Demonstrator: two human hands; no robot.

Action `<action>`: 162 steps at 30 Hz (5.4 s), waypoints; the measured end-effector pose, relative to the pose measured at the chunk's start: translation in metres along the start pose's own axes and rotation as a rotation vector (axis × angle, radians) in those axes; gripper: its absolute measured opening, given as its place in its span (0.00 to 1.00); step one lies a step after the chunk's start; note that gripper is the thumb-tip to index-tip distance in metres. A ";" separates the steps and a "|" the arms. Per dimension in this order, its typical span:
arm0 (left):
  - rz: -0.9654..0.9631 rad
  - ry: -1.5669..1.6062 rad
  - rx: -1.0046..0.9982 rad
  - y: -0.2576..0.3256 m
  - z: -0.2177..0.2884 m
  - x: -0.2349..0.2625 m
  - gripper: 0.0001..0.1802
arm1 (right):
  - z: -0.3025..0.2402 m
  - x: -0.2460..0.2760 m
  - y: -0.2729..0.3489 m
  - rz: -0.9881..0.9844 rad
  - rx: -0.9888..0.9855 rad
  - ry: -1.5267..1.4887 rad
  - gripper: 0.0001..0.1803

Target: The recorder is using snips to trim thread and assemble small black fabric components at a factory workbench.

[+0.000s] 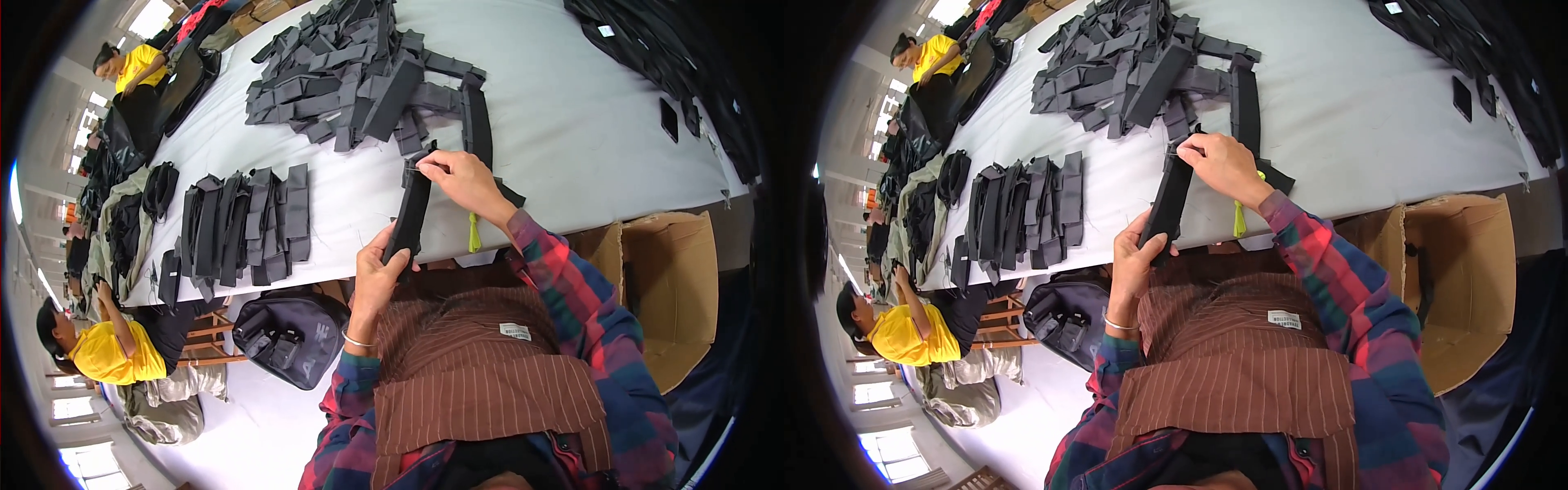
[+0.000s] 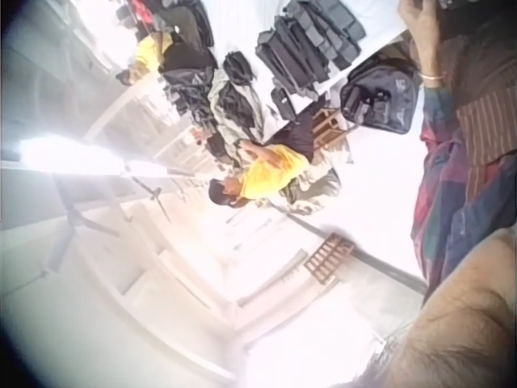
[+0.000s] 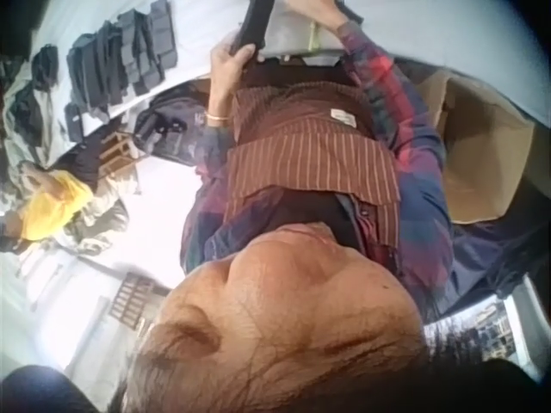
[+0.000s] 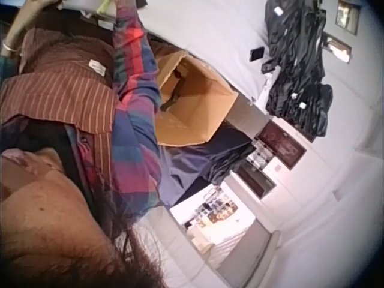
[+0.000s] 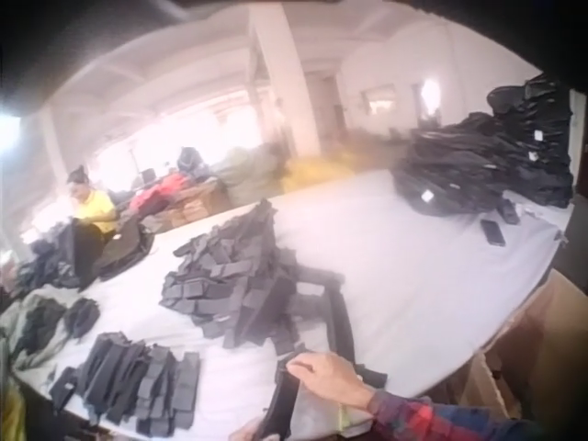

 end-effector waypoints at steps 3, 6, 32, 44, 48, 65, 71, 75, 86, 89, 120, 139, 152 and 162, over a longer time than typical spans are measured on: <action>0.015 0.052 -0.003 -0.002 -0.003 0.003 0.27 | 0.004 -0.005 0.001 -0.030 0.005 -0.057 0.15; 0.019 0.117 0.024 -0.003 -0.002 0.005 0.27 | 0.015 -0.007 0.002 -0.070 -0.053 -0.145 0.15; -0.027 -0.060 0.016 -0.008 -0.005 -0.005 0.27 | 0.031 -0.018 -0.037 -0.087 -0.203 -0.230 0.16; -0.112 0.274 0.234 0.006 -0.015 0.008 0.27 | 0.012 0.010 0.003 -0.145 0.056 -0.264 0.17; -0.121 0.500 0.199 -0.006 -0.008 0.026 0.26 | 0.044 0.000 0.027 -0.310 -0.173 -0.536 0.16; 0.167 0.272 -0.125 -0.005 -0.012 -0.005 0.28 | 0.042 -0.011 0.083 0.210 -0.411 -1.280 0.07; -0.159 0.400 0.004 0.001 -0.004 -0.052 0.32 | 0.023 -0.020 0.100 0.204 -0.422 -1.275 0.07; -0.034 0.571 -0.191 -0.013 0.009 -0.048 0.31 | 0.011 -0.037 0.110 0.126 -0.350 -1.235 0.07; 0.008 0.560 -0.175 -0.007 0.008 -0.024 0.26 | -0.057 0.030 0.103 0.103 0.361 -0.213 0.13; -0.026 0.568 -0.130 -0.006 0.007 -0.032 0.28 | -0.070 0.030 0.104 0.126 0.464 -0.076 0.11; -0.002 0.276 -0.139 -0.009 -0.009 -0.030 0.20 | -0.085 0.026 0.108 0.052 0.548 0.036 0.06; -0.050 0.100 -0.199 -0.002 -0.021 -0.032 0.12 | -0.064 0.029 0.095 0.126 0.366 0.057 0.07; -0.195 0.425 -0.039 0.003 0.003 -0.053 0.28 | -0.050 0.046 0.098 0.143 0.359 -0.010 0.08; -0.180 0.426 -0.028 0.000 -0.002 -0.050 0.28 | -0.045 0.043 0.096 0.071 0.319 0.060 0.08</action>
Point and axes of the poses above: each hand's wrist, its own y-axis away from the middle knuckle, its own x-axis out of the back of the hand, z = x × y, the point moved 9 cm from there along -y, towards the middle knuckle, and after that the axes turned 6 degrees about y, right-handed, at the moved point
